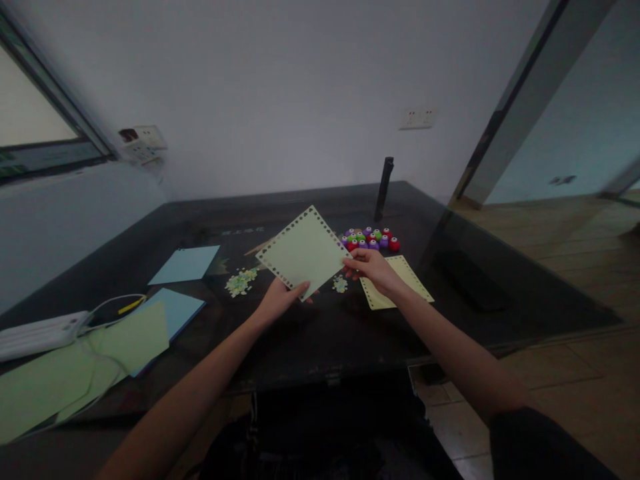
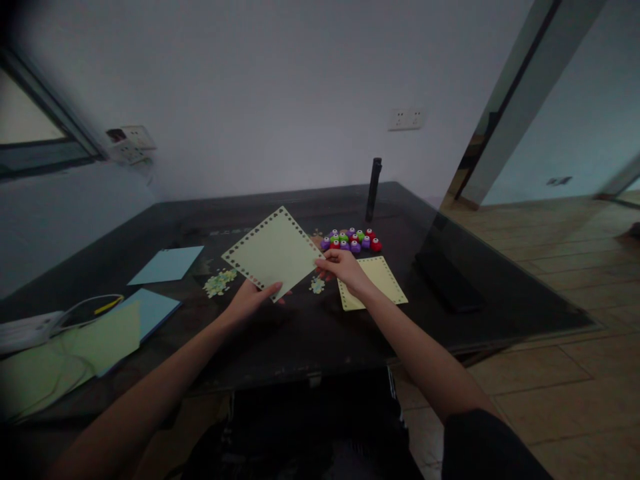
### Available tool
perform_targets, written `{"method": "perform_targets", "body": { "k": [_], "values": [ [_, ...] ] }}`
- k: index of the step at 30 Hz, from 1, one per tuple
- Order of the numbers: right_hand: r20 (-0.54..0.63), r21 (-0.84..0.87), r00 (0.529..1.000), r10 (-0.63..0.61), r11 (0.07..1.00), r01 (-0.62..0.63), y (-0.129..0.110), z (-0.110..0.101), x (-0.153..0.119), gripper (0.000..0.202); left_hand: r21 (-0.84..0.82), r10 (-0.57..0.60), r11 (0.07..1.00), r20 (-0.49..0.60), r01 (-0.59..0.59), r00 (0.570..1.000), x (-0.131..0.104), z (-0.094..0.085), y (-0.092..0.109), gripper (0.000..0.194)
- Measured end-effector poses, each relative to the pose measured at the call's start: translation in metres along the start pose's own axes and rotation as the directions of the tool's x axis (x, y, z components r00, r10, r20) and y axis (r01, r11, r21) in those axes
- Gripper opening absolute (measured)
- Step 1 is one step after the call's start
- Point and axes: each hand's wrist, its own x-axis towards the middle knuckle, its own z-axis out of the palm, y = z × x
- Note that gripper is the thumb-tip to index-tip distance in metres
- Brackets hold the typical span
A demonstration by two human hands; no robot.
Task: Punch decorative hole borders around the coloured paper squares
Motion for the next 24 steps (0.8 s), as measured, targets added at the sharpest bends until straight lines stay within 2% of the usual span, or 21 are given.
{"method": "perform_targets", "body": {
  "k": [8, 21, 23, 24],
  "values": [
    [0.033, 0.044, 0.998, 0.044, 0.998, -0.046, 0.0, 0.001, -0.003, 0.029, -0.092, -0.086, 0.992, 0.042, 0.089, 0.995, 0.002, 0.001, 0.001, 0.033],
    [-0.012, 0.309, 0.995, 0.104, 0.946, -0.095, 0.009, 0.019, -0.001, 0.035, -0.136, -0.128, 0.98, 0.106, 0.142, 0.986, 0.003, 0.001, -0.004, 0.038],
    [-0.025, 0.287, 0.996, 0.091, 0.955, -0.08, 0.008, 0.023, 0.0, 0.036, -0.11, -0.137, 0.982, 0.147, 0.154, 0.98, 0.002, -0.002, -0.004, 0.035],
    [-0.032, 0.262, 0.996, 0.082, 0.962, -0.071, 0.006, 0.024, 0.001, 0.035, -0.079, -0.161, 0.98, 0.209, 0.18, 0.965, 0.001, -0.005, -0.002, 0.033]
  ]
}}
